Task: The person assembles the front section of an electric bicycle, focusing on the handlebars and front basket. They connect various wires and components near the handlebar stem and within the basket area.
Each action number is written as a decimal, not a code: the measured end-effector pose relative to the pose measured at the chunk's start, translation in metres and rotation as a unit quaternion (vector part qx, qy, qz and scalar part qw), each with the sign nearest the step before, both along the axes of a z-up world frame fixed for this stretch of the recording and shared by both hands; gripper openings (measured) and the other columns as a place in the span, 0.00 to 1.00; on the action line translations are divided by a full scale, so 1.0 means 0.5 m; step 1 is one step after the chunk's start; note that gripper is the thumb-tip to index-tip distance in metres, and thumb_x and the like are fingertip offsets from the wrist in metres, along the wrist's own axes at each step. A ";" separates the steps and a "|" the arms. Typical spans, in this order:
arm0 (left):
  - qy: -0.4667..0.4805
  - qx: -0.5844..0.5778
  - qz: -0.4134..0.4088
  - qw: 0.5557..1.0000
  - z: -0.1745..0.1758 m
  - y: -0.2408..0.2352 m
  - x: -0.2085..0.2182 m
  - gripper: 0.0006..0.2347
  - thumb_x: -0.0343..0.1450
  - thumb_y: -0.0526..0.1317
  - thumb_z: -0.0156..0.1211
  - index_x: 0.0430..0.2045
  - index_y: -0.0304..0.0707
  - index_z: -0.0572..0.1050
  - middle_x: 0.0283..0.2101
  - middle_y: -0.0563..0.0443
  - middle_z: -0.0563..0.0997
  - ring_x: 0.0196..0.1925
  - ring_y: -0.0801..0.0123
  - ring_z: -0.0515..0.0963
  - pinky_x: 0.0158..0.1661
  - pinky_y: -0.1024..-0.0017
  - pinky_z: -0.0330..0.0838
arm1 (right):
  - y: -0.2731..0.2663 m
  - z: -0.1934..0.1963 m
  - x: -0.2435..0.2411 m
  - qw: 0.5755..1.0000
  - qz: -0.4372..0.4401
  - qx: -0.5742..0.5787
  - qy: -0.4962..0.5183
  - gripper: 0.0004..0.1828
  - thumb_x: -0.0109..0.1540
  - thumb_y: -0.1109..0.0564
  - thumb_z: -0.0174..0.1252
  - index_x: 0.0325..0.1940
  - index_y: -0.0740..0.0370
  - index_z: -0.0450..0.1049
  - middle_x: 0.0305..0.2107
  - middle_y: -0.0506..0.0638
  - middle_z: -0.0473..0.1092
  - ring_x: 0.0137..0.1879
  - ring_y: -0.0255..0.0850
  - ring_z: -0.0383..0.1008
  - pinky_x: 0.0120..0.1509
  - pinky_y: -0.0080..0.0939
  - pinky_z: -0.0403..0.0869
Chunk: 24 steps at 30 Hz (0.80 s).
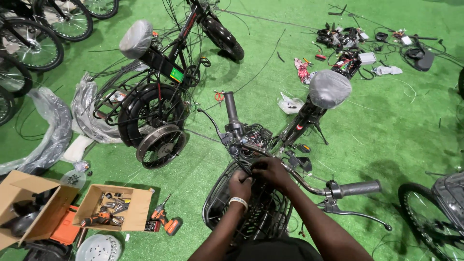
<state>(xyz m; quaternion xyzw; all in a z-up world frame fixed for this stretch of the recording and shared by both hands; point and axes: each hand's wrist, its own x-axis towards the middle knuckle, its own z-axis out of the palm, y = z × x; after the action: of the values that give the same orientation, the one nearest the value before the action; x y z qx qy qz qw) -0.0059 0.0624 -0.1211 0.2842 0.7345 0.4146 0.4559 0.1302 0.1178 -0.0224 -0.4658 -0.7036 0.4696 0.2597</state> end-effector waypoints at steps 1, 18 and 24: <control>0.001 0.003 0.003 1.000 0.025 -0.003 -0.001 0.08 0.65 0.39 0.61 0.36 0.45 0.77 0.39 0.50 0.81 0.49 0.58 0.79 0.50 0.59 0.72 | 0.006 -0.014 -0.005 1.000 0.003 0.003 0.001 0.14 0.52 0.56 0.66 0.41 0.57 0.80 0.34 0.57 0.77 0.43 0.55 0.77 0.45 0.50 0.74; 0.117 0.044 -0.129 0.984 0.118 -0.052 -0.038 0.09 0.69 0.44 0.54 0.40 0.45 0.73 0.40 0.39 0.80 0.49 0.44 0.76 0.50 0.52 0.71 | -0.022 -0.099 0.012 0.995 0.092 -0.028 -0.014 0.16 0.62 0.51 0.52 0.49 0.61 0.77 0.43 0.64 0.74 0.55 0.63 0.71 0.58 0.57 0.68; -0.215 0.049 -0.041 0.975 -0.043 -0.063 -0.019 0.14 0.69 0.41 0.54 0.44 0.31 0.71 0.29 0.42 0.81 0.26 0.62 0.82 0.26 0.67 0.81 | -0.143 0.032 0.011 0.980 -0.151 -0.005 -0.132 0.19 0.59 0.38 0.60 0.43 0.53 0.76 0.33 0.57 0.73 0.45 0.54 0.75 0.48 0.52 0.72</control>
<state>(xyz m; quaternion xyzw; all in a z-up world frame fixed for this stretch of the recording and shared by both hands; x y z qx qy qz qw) -0.0153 0.0307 -0.1426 0.2405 0.5862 0.4821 0.6050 0.1358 0.0464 -0.0066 -0.6258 -0.6509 0.3627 0.2304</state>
